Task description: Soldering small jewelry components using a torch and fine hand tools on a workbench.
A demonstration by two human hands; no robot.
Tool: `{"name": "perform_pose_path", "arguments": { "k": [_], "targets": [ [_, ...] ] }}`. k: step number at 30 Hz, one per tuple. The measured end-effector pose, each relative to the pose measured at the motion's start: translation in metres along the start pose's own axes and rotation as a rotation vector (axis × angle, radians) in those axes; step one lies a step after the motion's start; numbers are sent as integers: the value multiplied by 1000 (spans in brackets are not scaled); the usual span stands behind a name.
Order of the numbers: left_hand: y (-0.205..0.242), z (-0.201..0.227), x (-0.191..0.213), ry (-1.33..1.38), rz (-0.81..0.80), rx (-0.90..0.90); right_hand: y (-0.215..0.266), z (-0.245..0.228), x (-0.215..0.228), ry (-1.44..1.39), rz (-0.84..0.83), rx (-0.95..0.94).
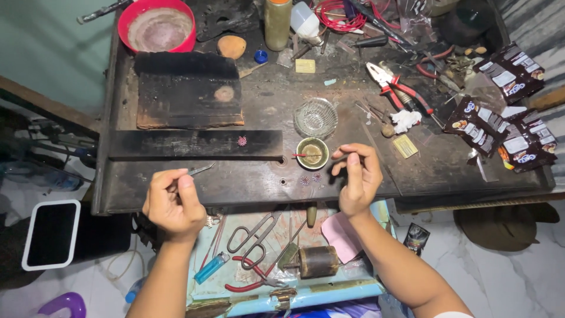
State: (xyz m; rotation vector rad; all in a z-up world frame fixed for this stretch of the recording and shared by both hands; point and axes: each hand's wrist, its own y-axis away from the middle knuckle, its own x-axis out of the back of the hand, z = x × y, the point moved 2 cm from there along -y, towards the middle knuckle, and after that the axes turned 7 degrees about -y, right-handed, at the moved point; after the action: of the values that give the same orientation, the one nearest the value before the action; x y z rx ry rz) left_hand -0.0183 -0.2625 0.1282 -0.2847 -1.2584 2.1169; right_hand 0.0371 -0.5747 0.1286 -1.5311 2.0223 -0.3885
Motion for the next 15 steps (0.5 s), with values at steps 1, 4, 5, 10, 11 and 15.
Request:
{"name": "perform_pose_path", "arguments": {
  "k": [1,4,5,10,11,15],
  "targets": [
    [-1,-1,2,-16,12,-4,1,0,0,4,1,-1],
    [0,-4,3,5,23,0,2,0,1,-2,-6,-2],
    [0,-5,4,40,23,9,2,0,0,-16,-16,-3],
    [4,2,-1,62,20,-17,6,2,-2,-39,-37,-3],
    [7,3,-2,106,24,-5,7,2,-3,-55,-41,-9],
    [9,6,-4,152,-3,-6,8,2,-3,-71,-51,-18]
  ]
}}
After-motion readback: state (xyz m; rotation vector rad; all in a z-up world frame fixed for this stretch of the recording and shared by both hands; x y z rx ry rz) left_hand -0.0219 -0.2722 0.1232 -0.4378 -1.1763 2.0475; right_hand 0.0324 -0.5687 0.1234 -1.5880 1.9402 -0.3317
